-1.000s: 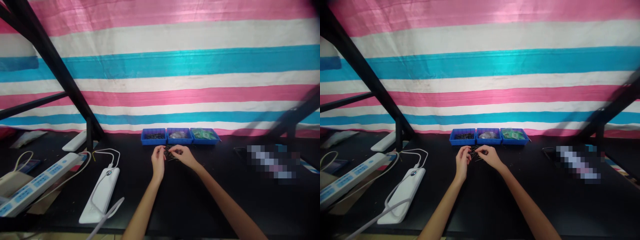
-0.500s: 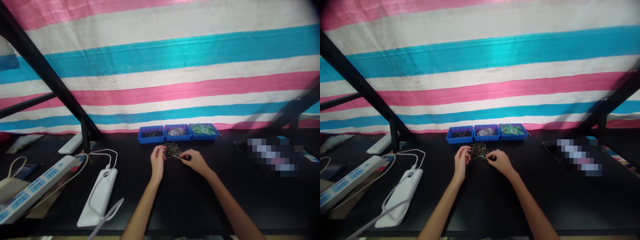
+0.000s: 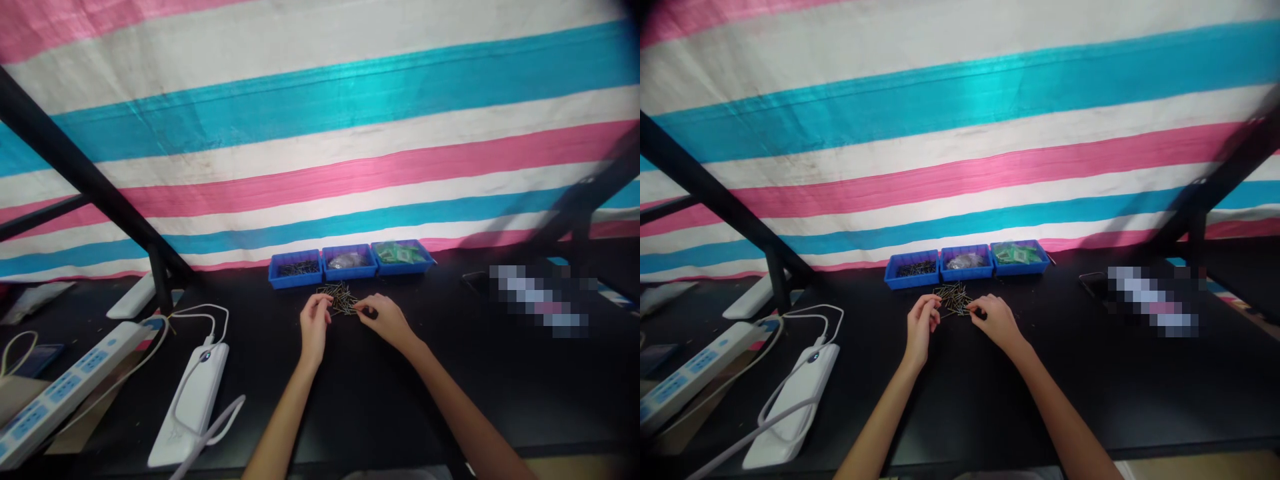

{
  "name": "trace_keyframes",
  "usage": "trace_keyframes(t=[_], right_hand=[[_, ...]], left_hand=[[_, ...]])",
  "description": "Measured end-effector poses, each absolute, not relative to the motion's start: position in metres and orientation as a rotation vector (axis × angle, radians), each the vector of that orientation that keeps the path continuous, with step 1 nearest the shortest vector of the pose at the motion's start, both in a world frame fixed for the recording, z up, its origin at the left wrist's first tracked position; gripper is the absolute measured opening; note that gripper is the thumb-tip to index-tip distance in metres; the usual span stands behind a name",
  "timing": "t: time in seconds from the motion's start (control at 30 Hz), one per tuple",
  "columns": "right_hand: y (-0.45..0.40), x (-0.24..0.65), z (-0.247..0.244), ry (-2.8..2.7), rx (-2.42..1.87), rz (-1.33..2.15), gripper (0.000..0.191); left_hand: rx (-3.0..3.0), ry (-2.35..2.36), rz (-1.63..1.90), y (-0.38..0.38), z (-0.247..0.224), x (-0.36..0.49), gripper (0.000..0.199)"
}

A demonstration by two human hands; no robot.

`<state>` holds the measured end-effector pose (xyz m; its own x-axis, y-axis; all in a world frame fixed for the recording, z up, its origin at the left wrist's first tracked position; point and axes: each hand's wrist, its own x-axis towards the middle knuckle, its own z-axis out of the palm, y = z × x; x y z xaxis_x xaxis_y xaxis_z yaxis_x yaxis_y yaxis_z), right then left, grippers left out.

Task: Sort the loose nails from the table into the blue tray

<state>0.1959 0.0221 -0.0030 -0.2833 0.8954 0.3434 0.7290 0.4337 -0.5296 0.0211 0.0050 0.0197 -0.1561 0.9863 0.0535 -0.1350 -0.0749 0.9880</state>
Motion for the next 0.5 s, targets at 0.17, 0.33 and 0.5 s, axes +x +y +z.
trace_keyframes(t=[0.17,0.33,0.5], right_hand=[[0.0202,0.1966,0.0017,-2.107,-1.394,0.329,0.012],[0.0188,0.1986,0.0023,-2.136,-1.513,0.322,0.008],[0.019,0.1984,-0.0008,-2.172,-1.542,0.268,0.015]], left_hand=[[1.082,1.179,1.411,0.0039,0.0207,0.0236,0.019],[1.094,1.178,1.4,0.0037,0.019,0.0254,0.02],[1.096,1.179,1.399,0.0049,0.0172,0.0249,0.019]])
